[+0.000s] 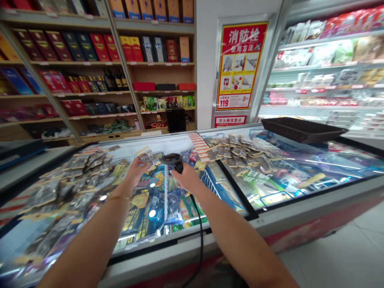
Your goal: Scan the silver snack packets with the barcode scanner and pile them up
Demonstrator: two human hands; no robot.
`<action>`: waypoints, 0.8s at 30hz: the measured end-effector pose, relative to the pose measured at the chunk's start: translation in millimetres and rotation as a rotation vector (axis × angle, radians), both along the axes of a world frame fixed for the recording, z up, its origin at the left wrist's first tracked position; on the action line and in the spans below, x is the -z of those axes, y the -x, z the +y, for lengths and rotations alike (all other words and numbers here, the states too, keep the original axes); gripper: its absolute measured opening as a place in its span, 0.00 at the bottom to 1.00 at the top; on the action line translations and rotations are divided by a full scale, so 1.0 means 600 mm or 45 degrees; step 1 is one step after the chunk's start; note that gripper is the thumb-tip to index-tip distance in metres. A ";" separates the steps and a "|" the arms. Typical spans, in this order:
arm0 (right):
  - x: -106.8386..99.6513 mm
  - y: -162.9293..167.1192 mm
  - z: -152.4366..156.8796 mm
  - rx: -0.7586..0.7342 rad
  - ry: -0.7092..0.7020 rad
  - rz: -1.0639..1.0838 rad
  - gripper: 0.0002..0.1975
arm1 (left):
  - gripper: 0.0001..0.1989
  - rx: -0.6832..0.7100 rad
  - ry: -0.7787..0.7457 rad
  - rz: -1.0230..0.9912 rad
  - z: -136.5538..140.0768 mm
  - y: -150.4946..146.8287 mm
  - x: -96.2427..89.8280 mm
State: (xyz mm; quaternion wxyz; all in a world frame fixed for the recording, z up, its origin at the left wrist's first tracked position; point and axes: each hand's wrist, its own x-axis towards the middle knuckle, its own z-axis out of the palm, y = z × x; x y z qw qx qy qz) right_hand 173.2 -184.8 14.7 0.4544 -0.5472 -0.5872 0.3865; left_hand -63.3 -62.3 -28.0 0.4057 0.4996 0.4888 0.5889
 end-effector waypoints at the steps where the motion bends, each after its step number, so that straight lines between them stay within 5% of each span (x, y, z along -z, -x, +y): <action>1: -0.002 -0.005 0.003 0.021 -0.004 0.025 0.08 | 0.24 -0.036 0.004 0.023 -0.001 -0.002 -0.002; 6: -0.021 -0.063 0.007 0.071 -0.003 0.182 0.07 | 0.27 -0.212 0.075 0.063 0.002 -0.031 -0.019; 10: -0.029 -0.159 -0.007 0.165 -0.053 0.136 0.08 | 0.30 -0.128 0.107 -0.017 0.017 -0.103 -0.041; 17: -0.035 -0.347 -0.037 0.460 -0.081 0.225 0.10 | 0.26 0.240 0.157 -0.034 0.050 -0.352 -0.095; 24: -0.050 -0.463 -0.061 0.644 -0.119 0.286 0.09 | 0.26 0.464 0.066 -0.030 0.093 -0.588 -0.121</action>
